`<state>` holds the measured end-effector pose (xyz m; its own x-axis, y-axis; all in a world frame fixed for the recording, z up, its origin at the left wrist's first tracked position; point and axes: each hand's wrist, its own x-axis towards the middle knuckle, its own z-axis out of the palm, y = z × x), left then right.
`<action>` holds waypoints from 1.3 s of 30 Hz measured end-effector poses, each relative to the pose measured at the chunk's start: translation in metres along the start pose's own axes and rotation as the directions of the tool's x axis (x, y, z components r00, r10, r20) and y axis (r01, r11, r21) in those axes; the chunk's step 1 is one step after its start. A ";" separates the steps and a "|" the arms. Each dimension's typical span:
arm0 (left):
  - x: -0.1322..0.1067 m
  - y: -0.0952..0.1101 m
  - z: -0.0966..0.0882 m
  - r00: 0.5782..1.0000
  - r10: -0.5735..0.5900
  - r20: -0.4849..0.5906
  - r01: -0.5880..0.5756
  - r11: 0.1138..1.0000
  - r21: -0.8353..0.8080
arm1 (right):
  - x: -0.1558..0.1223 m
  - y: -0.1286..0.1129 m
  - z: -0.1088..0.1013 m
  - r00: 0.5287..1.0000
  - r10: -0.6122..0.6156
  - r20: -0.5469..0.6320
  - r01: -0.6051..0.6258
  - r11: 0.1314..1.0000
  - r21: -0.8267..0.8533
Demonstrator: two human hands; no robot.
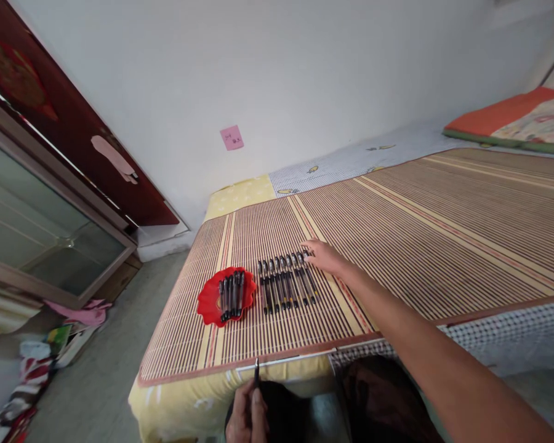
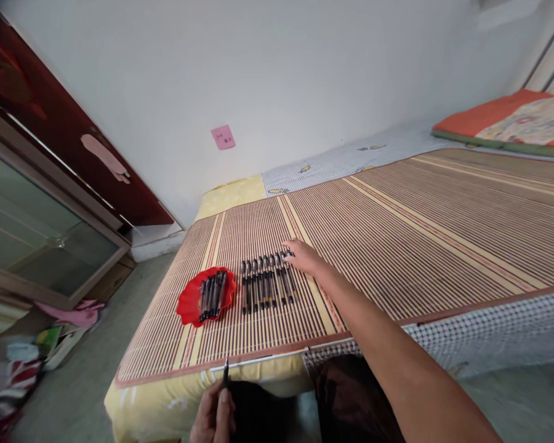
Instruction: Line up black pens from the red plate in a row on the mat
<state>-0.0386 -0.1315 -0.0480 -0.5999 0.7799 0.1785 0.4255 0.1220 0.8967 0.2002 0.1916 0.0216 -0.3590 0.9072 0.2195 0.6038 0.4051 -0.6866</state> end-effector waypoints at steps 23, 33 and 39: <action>-0.061 0.040 0.005 0.995 0.067 0.070 -0.038 0.934 -0.355 | -0.240 -0.159 0.076 0.975 0.124 0.186 -0.221 0.423 0.879; -0.075 0.055 -0.012 0.978 0.077 0.194 -0.011 0.947 -0.321 | -0.259 -0.171 0.076 0.991 0.123 0.055 -0.106 0.456 0.883; -0.065 0.073 -0.026 0.852 0.069 0.519 0.154 0.914 -0.374 | -0.256 -0.170 0.069 0.992 0.087 0.092 -0.121 0.437 0.891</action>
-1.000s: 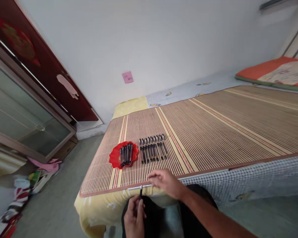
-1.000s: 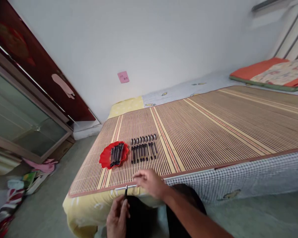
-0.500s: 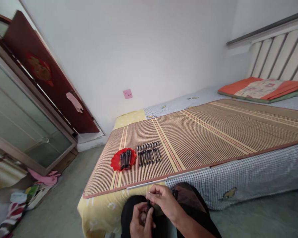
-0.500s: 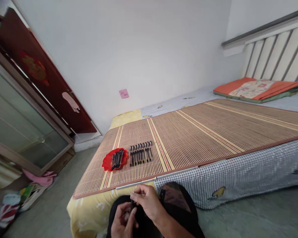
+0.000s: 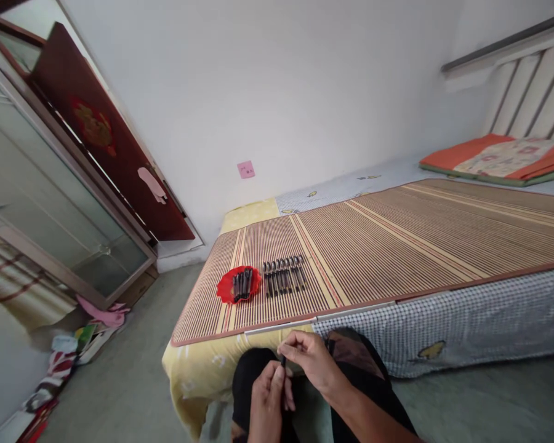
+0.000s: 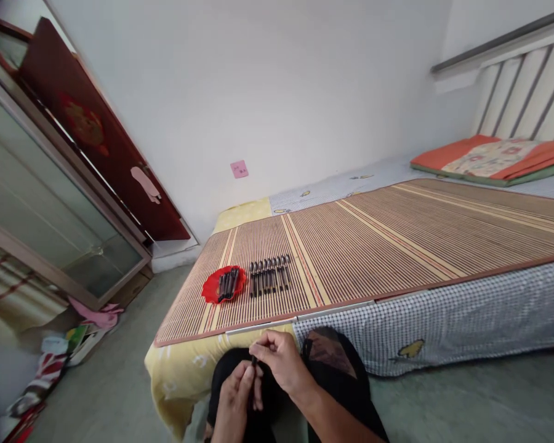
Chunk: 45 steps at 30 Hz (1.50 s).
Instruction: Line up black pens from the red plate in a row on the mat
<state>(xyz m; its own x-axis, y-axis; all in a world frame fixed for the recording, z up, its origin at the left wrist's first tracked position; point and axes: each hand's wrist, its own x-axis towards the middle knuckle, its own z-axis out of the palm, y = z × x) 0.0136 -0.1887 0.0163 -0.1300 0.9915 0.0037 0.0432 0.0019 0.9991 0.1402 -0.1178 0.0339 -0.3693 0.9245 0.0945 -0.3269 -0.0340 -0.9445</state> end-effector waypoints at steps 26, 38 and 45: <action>0.011 -0.021 0.004 0.972 -0.170 0.160 0.209 0.940 -0.270 | -0.002 0.002 -0.023 0.995 0.073 0.069 -0.073 0.997 -0.004; 0.016 -0.022 -0.003 0.886 -0.196 0.420 0.375 0.837 -0.398 | 0.001 0.014 -0.030 0.975 0.095 0.202 -0.118 0.988 0.103; 0.014 -0.019 -0.003 0.824 -0.182 0.537 0.488 0.710 -0.508 | 0.001 0.018 -0.029 0.981 0.124 0.146 -0.158 0.955 0.252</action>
<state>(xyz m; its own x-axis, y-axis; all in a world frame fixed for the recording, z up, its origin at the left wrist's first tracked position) 0.0083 -0.1756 -0.0024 0.4171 0.8861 -0.2021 -0.5357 0.4193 0.7330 0.1595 -0.1064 0.0077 -0.5298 0.8479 0.0212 -0.4725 -0.2743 -0.8375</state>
